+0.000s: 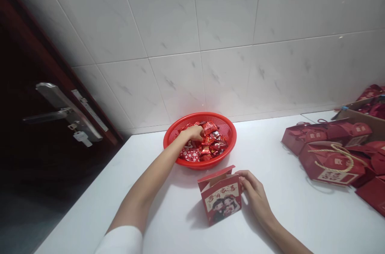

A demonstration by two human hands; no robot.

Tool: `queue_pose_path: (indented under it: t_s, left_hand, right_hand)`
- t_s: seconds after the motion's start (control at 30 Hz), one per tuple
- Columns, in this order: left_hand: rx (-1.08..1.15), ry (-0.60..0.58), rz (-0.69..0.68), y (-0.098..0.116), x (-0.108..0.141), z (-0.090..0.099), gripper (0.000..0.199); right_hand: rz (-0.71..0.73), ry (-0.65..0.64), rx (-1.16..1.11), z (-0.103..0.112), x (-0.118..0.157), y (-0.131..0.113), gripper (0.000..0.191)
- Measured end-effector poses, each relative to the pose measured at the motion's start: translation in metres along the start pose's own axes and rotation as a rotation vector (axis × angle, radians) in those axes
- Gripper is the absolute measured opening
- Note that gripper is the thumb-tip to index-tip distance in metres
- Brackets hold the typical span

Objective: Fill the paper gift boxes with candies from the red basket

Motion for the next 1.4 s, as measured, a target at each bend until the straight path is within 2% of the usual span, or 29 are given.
queue_pose_path:
  t_s: [0.1, 0.2, 0.3, 0.6, 0.77, 0.9, 1.0, 1.1, 1.2, 1.3, 1.4]
  left_hand:
    - [-0.165, -0.096, 0.076, 0.004, -0.01, -0.013, 0.023]
    - [-0.264, -0.143, 0.125, 0.007, -0.016, -0.02, 0.042]
    - [-0.312, -0.178, 0.153, 0.007, -0.016, -0.023, 0.051]
    - [-0.271, -0.203, 0.143, -0.001, -0.007, -0.02, 0.031]
    - [-0.172, -0.162, 0.141, -0.003, -0.008, -0.02, 0.011]
    - [0.005, -0.098, 0.11, -0.01, -0.003, -0.008, 0.011]
    - [0.175, -0.012, 0.038, -0.015, 0.007, 0.007, 0.027]
    - [0.512, 0.122, -0.038, -0.018, 0.02, 0.022, 0.037]
    - [0.886, 0.237, -0.056, -0.021, 0.033, 0.028, 0.036]
    - [1.056, 0.274, -0.046, -0.019, 0.042, 0.026, 0.036]
    - [1.163, 0.285, -0.065, -0.01, 0.049, 0.026, 0.037]
  right_hand:
    - [-0.037, 0.013, -0.048, -0.003, 0.002, 0.0, 0.027]
    - [-0.024, 0.0, -0.042, -0.006, 0.003, -0.003, 0.027]
    - [0.0, -0.033, -0.006, -0.007, 0.003, -0.006, 0.03]
    - [-0.024, -0.052, 0.004, -0.008, 0.001, -0.006, 0.038]
    - [-0.023, -0.067, 0.013, -0.01, 0.001, -0.006, 0.039]
    - [-0.007, -0.052, 0.035, -0.007, -0.002, -0.006, 0.041]
    - [0.004, -0.034, 0.04, -0.004, -0.003, -0.005, 0.041]
    - [0.022, -0.014, 0.046, -0.001, -0.003, -0.005, 0.038]
    - [0.032, 0.037, 0.014, 0.003, -0.004, -0.01, 0.032]
    - [0.113, 0.1, -0.022, 0.004, -0.012, -0.033, 0.024]
    - [0.26, 0.065, 0.015, -0.011, -0.031, -0.072, 0.02]
Point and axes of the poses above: each hand's wrist, its own x-axis away from the middle knuckle, its own z-axis out of the back of the hand, y = z × x, the point moved 8 cm from there along -x, towards the middle knuckle, and after that the axes turned 11 degrees about -x, right-handed, at the moved point
